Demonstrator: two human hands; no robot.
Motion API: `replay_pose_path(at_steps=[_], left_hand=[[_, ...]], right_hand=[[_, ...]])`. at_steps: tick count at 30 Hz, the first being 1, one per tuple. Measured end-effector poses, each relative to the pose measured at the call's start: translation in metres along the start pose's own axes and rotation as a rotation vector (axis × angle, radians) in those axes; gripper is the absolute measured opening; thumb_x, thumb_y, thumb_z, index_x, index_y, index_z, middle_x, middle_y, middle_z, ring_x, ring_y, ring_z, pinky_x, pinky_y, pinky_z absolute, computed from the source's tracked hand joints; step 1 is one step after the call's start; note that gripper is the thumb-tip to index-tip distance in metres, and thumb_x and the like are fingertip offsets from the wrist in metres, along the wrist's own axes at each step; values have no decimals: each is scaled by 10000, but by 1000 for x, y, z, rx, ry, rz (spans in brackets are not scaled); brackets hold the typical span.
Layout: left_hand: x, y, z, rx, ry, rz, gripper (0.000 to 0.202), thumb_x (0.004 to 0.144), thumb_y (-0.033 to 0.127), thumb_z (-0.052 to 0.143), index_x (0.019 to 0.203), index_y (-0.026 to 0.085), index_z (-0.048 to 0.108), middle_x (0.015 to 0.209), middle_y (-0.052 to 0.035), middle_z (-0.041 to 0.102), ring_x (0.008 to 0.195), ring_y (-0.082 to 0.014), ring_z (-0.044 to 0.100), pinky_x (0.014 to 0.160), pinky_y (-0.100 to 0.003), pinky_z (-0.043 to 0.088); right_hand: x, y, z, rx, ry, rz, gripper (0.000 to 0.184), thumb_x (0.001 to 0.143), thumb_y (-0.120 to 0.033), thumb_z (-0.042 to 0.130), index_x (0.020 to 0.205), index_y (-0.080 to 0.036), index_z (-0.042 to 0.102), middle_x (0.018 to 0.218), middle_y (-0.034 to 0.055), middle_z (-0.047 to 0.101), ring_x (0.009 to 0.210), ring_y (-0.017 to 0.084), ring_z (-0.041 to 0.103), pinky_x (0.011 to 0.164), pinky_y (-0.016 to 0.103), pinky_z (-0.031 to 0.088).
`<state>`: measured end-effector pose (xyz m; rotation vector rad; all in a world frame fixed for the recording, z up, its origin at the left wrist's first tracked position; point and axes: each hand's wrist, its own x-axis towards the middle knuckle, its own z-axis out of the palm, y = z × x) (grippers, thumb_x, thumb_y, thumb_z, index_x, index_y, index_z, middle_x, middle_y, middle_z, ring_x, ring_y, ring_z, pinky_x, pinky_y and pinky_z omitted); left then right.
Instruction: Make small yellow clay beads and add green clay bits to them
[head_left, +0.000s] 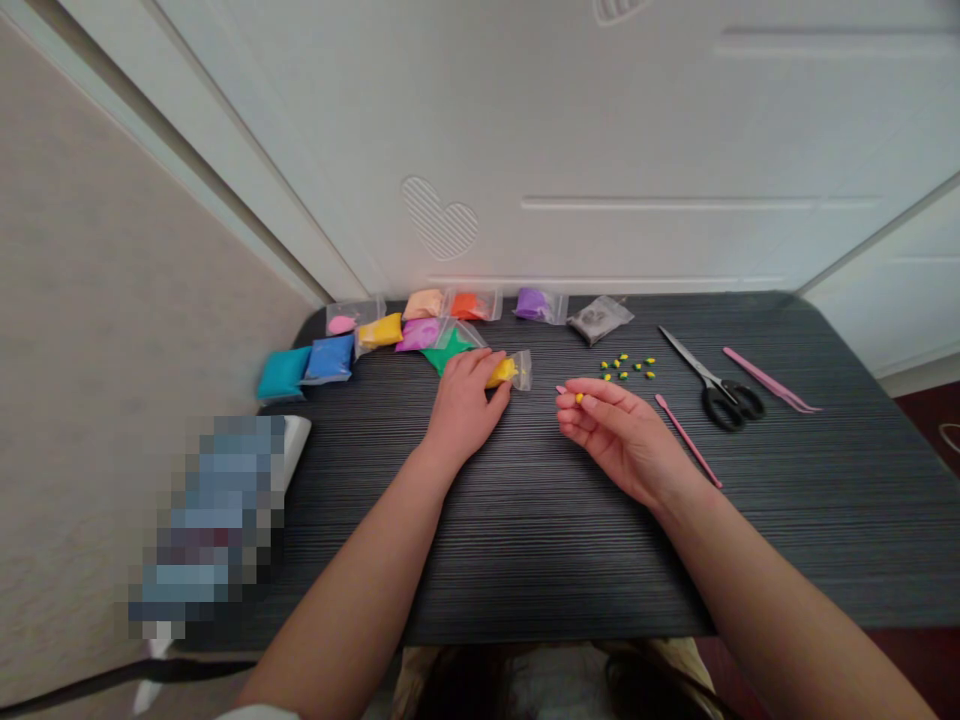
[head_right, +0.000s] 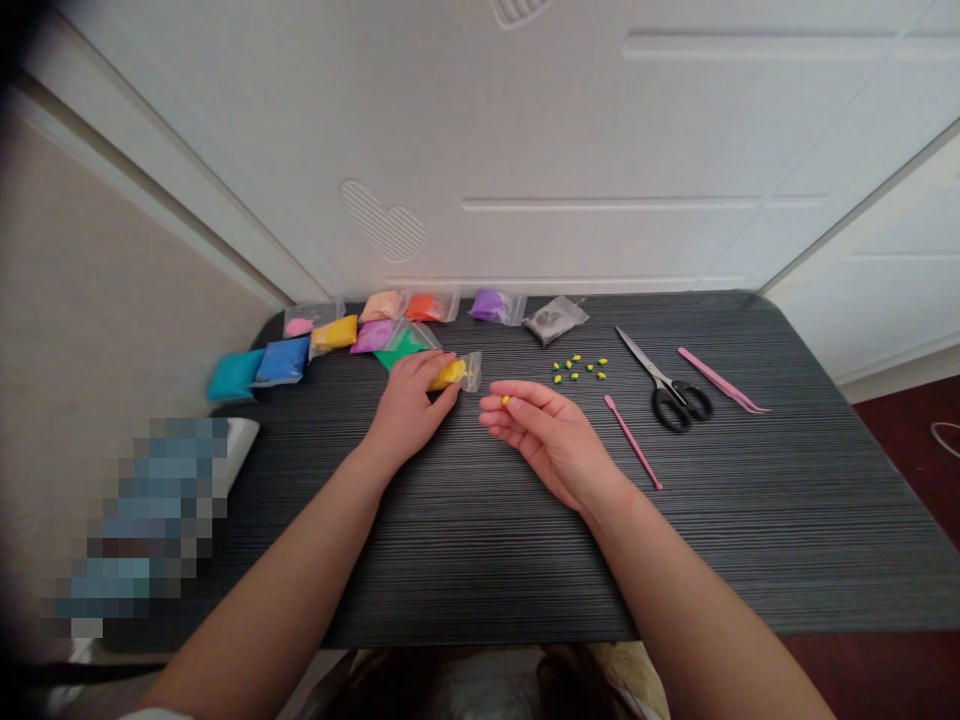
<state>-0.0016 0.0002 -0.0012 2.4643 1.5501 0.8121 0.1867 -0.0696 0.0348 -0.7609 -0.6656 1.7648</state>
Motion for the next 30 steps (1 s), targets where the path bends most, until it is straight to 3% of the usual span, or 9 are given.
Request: replay_pose_path(at_steps=[9, 12, 20, 24, 30], left_hand=[[0, -1, 0, -4, -2, -10, 363, 819, 291, 480, 1155, 159, 526, 1184, -84, 541, 1117, -216, 445, 1003, -376, 329], [0, -1, 0, -6, -8, -11, 367, 818, 292, 480, 1158, 162, 524, 1185, -83, 541, 1117, -216, 445, 1003, -380, 329], [0, 0, 0, -10, -6, -10, 361, 818, 285, 479, 1153, 160, 527, 1187, -83, 539, 1117, -214, 447, 1004, -374, 329], [0, 0, 0, -5, -5, -11, 361, 818, 281, 478, 1155, 161, 525, 1186, -83, 537, 1119, -211, 444, 1007, -368, 327], [0, 1, -1, -2, -12, -13, 360, 820, 285, 472, 1155, 164, 525, 1190, -83, 534, 1119, -214, 445, 1008, -373, 327]], right_hand=[[2, 1, 2, 19, -25, -37, 165, 852, -179, 442, 884, -189, 604, 554, -35, 510, 519, 67, 446, 556, 225, 363], [2, 1, 2, 10, -19, -42, 146, 850, -188, 461, 863, -184, 606, 571, -34, 521, 533, 64, 458, 566, 220, 371], [-1, 2, 1, -22, -5, -25, 132, 804, -167, 566, 918, -184, 630, 826, 6, 654, 749, 77, 595, 781, 235, 435], [0, 2, 1, -31, 0, -40, 119, 826, -221, 545, 899, -181, 630, 775, -3, 630, 706, 71, 579, 729, 223, 436], [2, 3, 2, -36, 18, -89, 205, 842, -317, 515, 712, -175, 586, 620, -31, 530, 571, 60, 469, 587, 214, 385]])
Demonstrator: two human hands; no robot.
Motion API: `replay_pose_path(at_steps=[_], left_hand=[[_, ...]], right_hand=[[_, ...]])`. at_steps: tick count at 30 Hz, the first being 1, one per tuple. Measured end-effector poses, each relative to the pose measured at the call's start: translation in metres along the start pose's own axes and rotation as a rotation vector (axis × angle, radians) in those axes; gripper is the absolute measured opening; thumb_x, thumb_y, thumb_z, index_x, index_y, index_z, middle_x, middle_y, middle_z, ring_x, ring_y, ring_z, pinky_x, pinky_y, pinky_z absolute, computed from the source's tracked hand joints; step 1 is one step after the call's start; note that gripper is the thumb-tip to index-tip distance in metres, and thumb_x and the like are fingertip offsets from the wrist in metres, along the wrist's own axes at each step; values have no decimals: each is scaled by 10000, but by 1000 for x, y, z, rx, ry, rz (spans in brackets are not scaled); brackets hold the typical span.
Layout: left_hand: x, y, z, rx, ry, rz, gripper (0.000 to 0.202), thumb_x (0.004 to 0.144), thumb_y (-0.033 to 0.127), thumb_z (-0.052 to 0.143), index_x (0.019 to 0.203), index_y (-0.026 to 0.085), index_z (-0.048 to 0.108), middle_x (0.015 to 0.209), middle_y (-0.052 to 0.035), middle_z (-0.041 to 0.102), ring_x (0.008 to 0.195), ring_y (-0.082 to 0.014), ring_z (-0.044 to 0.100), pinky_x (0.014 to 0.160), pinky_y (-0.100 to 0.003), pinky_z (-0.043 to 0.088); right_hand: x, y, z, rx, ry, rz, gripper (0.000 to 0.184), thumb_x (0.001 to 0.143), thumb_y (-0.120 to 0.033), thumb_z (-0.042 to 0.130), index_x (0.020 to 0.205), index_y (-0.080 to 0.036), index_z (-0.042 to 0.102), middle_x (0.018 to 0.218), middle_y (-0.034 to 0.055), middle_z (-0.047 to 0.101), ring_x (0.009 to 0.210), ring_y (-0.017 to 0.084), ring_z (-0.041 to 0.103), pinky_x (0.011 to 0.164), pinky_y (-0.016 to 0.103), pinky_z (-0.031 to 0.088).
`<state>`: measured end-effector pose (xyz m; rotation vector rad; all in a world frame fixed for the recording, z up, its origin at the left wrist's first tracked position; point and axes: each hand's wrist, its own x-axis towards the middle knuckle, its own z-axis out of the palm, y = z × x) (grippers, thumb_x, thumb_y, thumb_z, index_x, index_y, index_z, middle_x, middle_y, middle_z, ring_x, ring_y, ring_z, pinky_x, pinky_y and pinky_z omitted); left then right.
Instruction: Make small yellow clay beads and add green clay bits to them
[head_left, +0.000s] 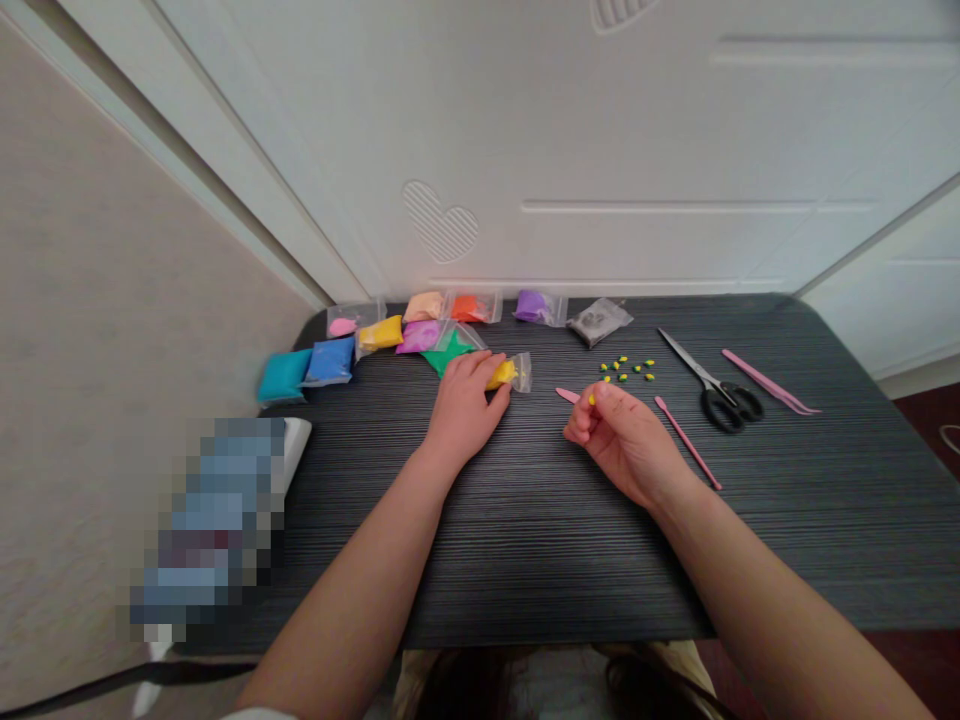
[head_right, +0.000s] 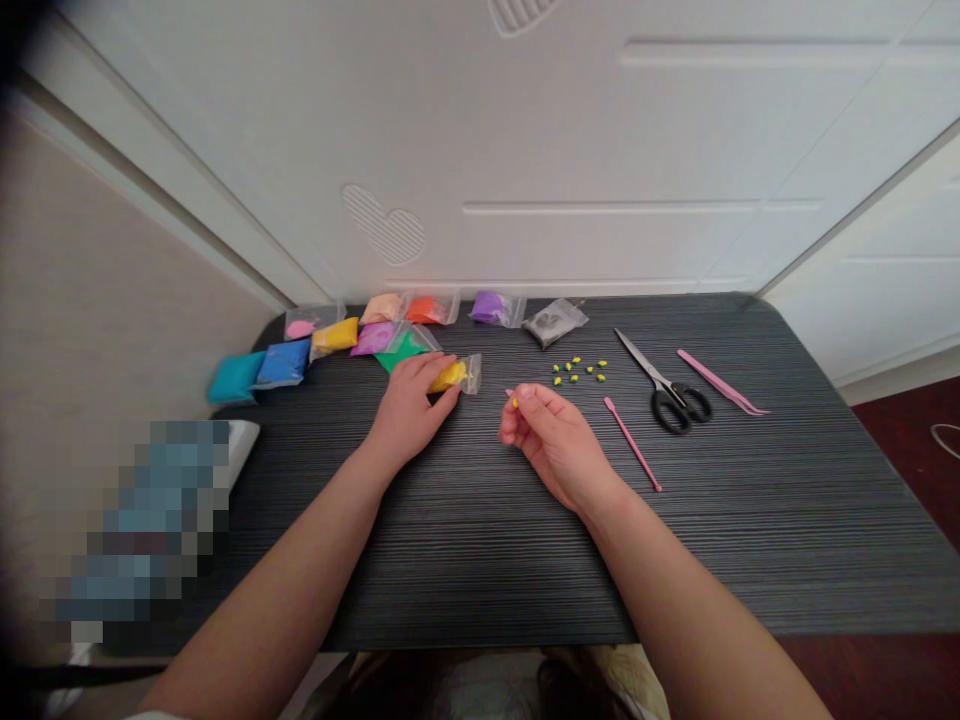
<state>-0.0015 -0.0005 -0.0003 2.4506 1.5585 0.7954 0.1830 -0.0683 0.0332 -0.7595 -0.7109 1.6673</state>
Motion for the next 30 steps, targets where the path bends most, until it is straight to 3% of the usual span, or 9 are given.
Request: replay_pose_path(at_steps=[3, 7, 10, 14, 19, 21, 25, 30], left_hand=[[0, 0, 0, -6, 7, -5, 359, 818, 283, 471, 1156, 172, 524, 1189, -81, 536, 1124, -219, 442, 1005, -388, 328], [0, -1, 0, -12, 1, -3, 360, 819, 287, 469, 1157, 175, 523, 1189, -80, 537, 1124, -221, 441, 1000, -399, 332], [0, 0, 0, -9, -4, -2, 363, 820, 289, 470, 1158, 167, 524, 1189, -84, 537, 1124, -219, 440, 1003, -389, 329], [0, 0, -1, -1, -4, -7, 361, 819, 284, 472, 1157, 167, 527, 1188, -82, 536, 1118, -218, 443, 1002, -381, 331], [0, 0, -1, -3, -2, -5, 364, 817, 283, 476, 1156, 161, 529, 1183, -85, 541, 1116, -217, 445, 1001, -379, 330], [0, 0, -1, -8, 0, -6, 359, 818, 284, 473, 1153, 169, 529, 1186, -82, 540, 1120, -219, 444, 1000, -390, 332], [0, 0, -1, -9, 0, -4, 360, 821, 285, 469, 1156, 169, 526, 1190, -83, 537, 1123, -219, 443, 1002, -388, 330], [0, 0, 0, -10, 0, 1, 359, 820, 290, 472, 1152, 165, 528, 1184, -86, 540, 1118, -220, 445, 1001, -390, 331]], right_hand=[[-1, 0, 0, -12, 7, 0, 120, 773, -260, 616, 689, -185, 573, 601, -43, 526, 576, 60, 468, 600, 210, 385], [-2, -1, 0, -33, 17, 33, 100, 718, -181, 668, 806, -195, 623, 745, -18, 611, 689, 76, 551, 707, 232, 426], [-1, -1, 0, -39, 21, 35, 100, 793, -263, 589, 836, -185, 634, 783, 7, 625, 716, 92, 569, 736, 259, 435], [0, 0, 1, -50, 28, -1, 240, 840, -362, 503, 708, -184, 597, 670, -17, 561, 616, 79, 512, 633, 238, 408], [-2, -1, 1, -99, 29, -10, 91, 739, -260, 649, 729, -192, 589, 668, -33, 551, 628, 75, 497, 638, 222, 382], [-2, -2, 1, -112, 32, -1, 111, 708, -215, 679, 788, -205, 603, 701, -34, 564, 657, 76, 513, 664, 221, 387], [-2, -1, 0, -113, 37, 4, 103, 774, -295, 607, 826, -206, 615, 752, -13, 580, 689, 89, 525, 697, 246, 401], [-1, -1, 0, -121, 43, -18, 232, 816, -386, 528, 703, -190, 579, 694, -13, 537, 654, 96, 495, 660, 254, 389]])
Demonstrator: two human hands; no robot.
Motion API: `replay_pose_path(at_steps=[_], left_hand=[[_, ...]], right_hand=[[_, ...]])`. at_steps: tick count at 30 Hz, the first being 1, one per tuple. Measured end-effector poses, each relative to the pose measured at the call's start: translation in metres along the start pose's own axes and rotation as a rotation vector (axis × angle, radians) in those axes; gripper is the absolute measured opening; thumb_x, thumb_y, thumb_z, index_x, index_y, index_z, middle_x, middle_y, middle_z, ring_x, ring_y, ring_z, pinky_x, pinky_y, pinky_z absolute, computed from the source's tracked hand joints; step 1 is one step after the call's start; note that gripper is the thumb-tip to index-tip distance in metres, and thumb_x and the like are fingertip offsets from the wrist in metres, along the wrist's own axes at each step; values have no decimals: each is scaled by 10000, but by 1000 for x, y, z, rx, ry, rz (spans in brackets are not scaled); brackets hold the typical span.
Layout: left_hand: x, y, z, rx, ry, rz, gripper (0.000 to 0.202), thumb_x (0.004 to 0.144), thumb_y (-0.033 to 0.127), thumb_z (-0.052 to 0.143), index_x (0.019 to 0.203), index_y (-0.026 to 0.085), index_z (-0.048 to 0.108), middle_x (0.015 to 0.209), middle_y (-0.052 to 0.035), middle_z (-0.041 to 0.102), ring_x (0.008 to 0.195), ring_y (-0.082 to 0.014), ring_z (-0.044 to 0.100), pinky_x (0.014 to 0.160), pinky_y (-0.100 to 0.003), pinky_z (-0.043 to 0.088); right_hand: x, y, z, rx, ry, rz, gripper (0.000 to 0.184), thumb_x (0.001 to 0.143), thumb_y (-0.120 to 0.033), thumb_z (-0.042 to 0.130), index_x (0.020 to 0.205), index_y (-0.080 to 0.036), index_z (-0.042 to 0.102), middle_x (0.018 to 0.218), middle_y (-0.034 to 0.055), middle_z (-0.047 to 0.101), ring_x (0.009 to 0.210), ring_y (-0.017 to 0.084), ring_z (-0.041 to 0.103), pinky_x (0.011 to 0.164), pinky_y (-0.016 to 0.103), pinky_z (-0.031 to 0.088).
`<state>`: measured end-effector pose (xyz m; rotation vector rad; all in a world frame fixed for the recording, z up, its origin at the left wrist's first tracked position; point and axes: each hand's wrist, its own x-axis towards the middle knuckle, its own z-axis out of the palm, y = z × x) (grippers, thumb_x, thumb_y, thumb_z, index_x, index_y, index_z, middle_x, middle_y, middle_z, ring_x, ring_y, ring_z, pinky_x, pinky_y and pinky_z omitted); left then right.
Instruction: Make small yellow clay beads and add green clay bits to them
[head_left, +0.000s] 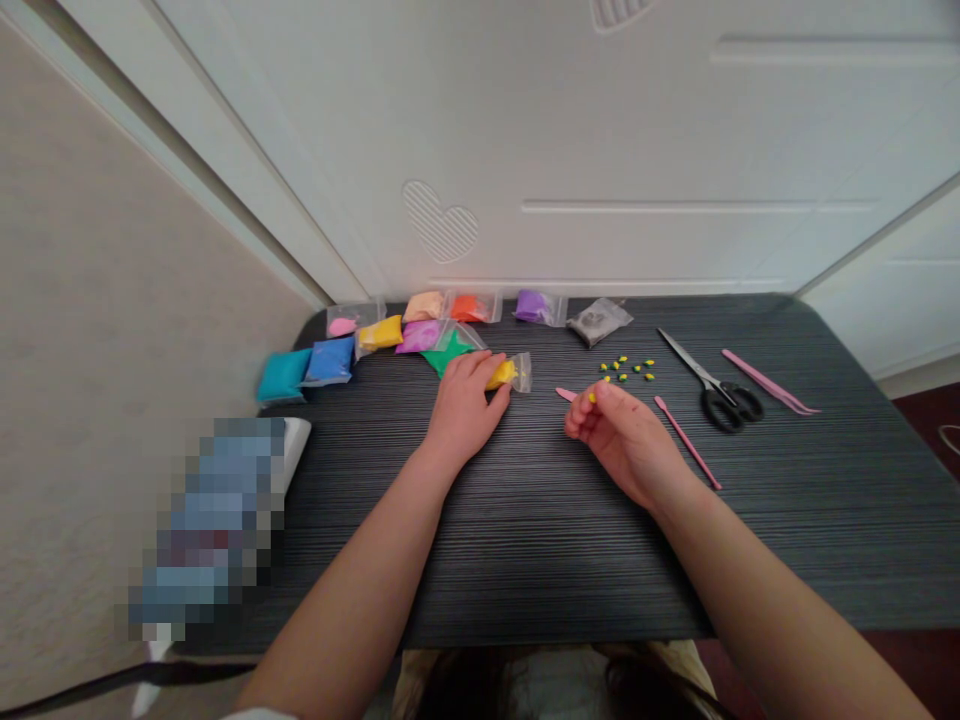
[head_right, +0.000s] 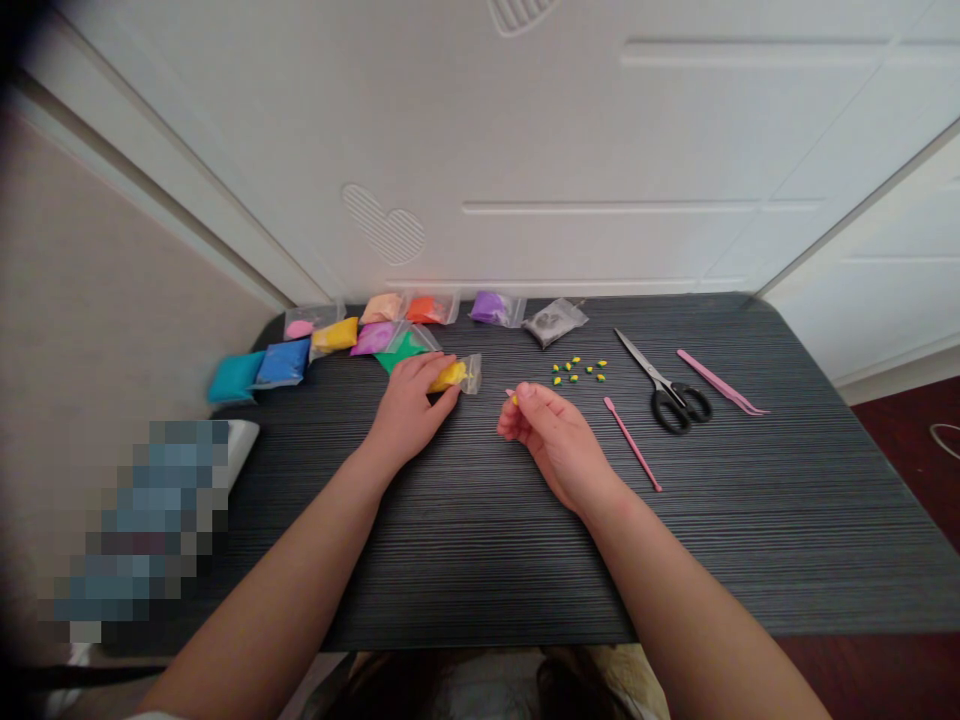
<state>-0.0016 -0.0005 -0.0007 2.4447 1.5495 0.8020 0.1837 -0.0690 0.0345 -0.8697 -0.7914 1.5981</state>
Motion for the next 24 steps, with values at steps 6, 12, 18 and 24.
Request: replay_pose_path(at_steps=[6, 12, 18, 24], left_hand=[[0, 1, -2, 3, -1, -3, 364, 818, 289, 476, 1156, 164, 527, 1189, -85, 537, 1121, -219, 440, 1004, -385, 329], [1, 1, -1, -3, -1, -9, 365, 814, 287, 478, 1156, 167, 528, 1191, -84, 538, 1126, -221, 440, 1005, -391, 331], [0, 0, 0, -3, 1, -11, 361, 815, 286, 476, 1155, 178, 528, 1190, -80, 539, 1128, -228, 443, 999, -407, 336], [0, 1, -1, -3, -1, -9, 363, 818, 288, 475, 1158, 170, 525, 1194, -80, 535, 1132, -218, 437, 1010, -386, 328]], right_hand=[[-2, -1, 1, -33, -23, 0, 158, 703, -222, 676, 840, -232, 600, 682, -42, 526, 649, 89, 484, 647, 237, 366], [-2, -1, 2, -17, -50, 27, 185, 826, -350, 518, 807, -200, 623, 702, -9, 524, 660, 102, 484, 653, 257, 375], [-2, -2, 1, -10, -49, 30, 156, 786, -349, 571, 742, -202, 598, 674, -20, 510, 650, 107, 482, 652, 265, 376], [-3, 0, 1, -43, -61, 29, 166, 718, -220, 657, 876, -239, 611, 675, -41, 526, 647, 93, 484, 654, 248, 361]])
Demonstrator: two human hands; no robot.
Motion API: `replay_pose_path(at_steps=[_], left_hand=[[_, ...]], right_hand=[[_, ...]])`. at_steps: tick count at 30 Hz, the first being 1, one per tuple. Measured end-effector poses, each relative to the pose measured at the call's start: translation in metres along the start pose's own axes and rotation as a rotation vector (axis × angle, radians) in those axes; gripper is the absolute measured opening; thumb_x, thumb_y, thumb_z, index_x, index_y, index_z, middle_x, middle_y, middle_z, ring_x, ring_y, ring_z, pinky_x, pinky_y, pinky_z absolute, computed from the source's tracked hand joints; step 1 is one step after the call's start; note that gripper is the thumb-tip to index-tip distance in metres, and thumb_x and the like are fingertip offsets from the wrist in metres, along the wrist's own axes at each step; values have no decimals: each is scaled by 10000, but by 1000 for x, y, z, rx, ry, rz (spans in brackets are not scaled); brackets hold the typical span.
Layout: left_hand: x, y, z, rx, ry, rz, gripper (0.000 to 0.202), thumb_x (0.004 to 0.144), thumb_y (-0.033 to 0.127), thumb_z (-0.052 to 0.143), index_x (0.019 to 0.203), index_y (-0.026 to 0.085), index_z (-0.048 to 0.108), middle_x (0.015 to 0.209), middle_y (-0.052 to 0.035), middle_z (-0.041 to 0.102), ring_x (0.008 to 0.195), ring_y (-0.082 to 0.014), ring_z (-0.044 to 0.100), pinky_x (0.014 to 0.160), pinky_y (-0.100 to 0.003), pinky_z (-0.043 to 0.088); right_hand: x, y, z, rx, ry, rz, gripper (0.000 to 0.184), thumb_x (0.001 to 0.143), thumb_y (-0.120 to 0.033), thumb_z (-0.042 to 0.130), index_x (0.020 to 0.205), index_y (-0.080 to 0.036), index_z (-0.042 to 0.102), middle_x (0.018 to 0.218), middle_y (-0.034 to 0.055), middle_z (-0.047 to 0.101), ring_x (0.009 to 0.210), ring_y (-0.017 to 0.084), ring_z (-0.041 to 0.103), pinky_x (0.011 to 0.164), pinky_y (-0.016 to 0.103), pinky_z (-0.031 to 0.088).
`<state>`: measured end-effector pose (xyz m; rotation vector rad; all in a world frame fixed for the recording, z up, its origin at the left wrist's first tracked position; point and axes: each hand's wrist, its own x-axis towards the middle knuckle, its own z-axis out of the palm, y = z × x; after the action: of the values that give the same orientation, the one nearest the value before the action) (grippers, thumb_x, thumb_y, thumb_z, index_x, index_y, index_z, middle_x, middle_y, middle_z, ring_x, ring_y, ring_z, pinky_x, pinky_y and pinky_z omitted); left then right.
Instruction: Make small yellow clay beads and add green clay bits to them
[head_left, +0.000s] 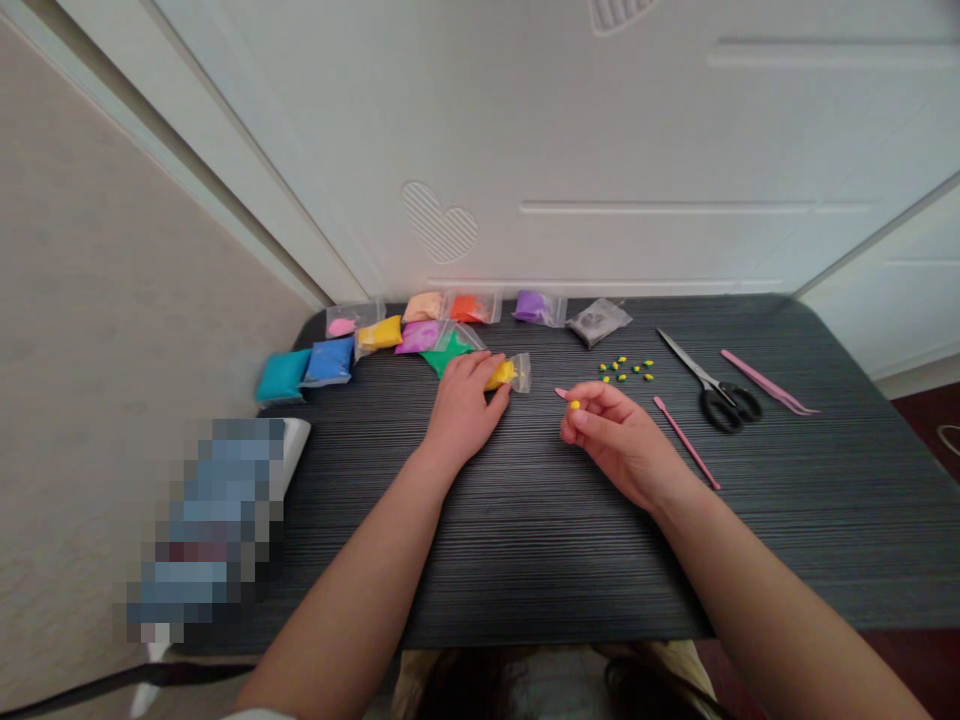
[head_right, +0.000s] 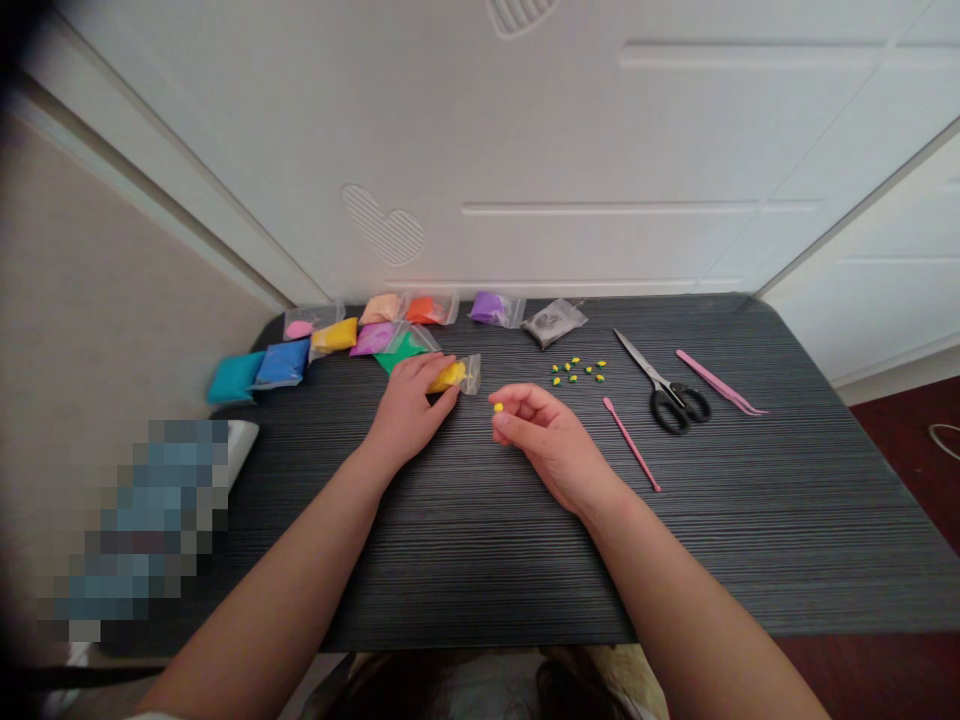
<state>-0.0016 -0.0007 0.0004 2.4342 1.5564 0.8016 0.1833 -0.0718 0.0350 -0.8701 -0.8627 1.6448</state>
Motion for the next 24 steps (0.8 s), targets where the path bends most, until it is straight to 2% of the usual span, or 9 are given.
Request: replay_pose_path(at_steps=[7, 10, 13, 17, 20, 24], left_hand=[[0, 0, 1, -4, -3, -5, 366, 818, 289, 477, 1163, 177, 522, 1192, -80, 535, 1127, -222, 439, 1005, -395, 331], [0, -1, 0, -5, -3, -2, 364, 819, 291, 474, 1161, 175, 523, 1194, -80, 534, 1129, -221, 438, 1008, -392, 328], [0, -1, 0, -3, -1, 7, 362, 819, 293, 475, 1155, 167, 526, 1195, -83, 534, 1128, -219, 439, 1012, -384, 325], [0, -1, 1, 4, 6, 12, 362, 820, 290, 476, 1151, 154, 528, 1187, -90, 538, 1118, -218, 445, 1007, -378, 327], [0, -1, 2, 4, 10, 17, 365, 822, 290, 475, 1154, 150, 527, 1189, -94, 537, 1116, -219, 447, 1004, -374, 327], [0, -2, 2, 0, 9, 18, 366, 820, 289, 478, 1155, 150, 528, 1190, -95, 536, 1119, -222, 445, 1004, -377, 323]], right_hand=[[-1, 0, 0, -16, -21, -7, 132, 691, -204, 690, 744, -205, 569, 669, -42, 518, 649, 87, 470, 653, 237, 347], [-1, -1, 1, 4, -23, -13, 120, 756, -286, 628, 709, -197, 564, 647, -35, 509, 644, 93, 472, 657, 248, 355], [0, -1, 1, 32, -17, -16, 221, 825, -350, 529, 690, -187, 592, 647, -23, 511, 641, 94, 480, 655, 254, 371], [1, 1, -1, 57, -22, 18, 203, 830, -331, 530, 758, -187, 654, 668, -10, 581, 660, 88, 529, 684, 248, 408], [0, 1, -1, 74, -35, 60, 129, 791, -262, 593, 884, -208, 665, 793, 5, 659, 767, 98, 596, 787, 263, 427], [-2, 1, -1, 105, -41, 87, 188, 734, -178, 648, 915, -229, 662, 877, 2, 682, 861, 102, 614, 856, 264, 423]])
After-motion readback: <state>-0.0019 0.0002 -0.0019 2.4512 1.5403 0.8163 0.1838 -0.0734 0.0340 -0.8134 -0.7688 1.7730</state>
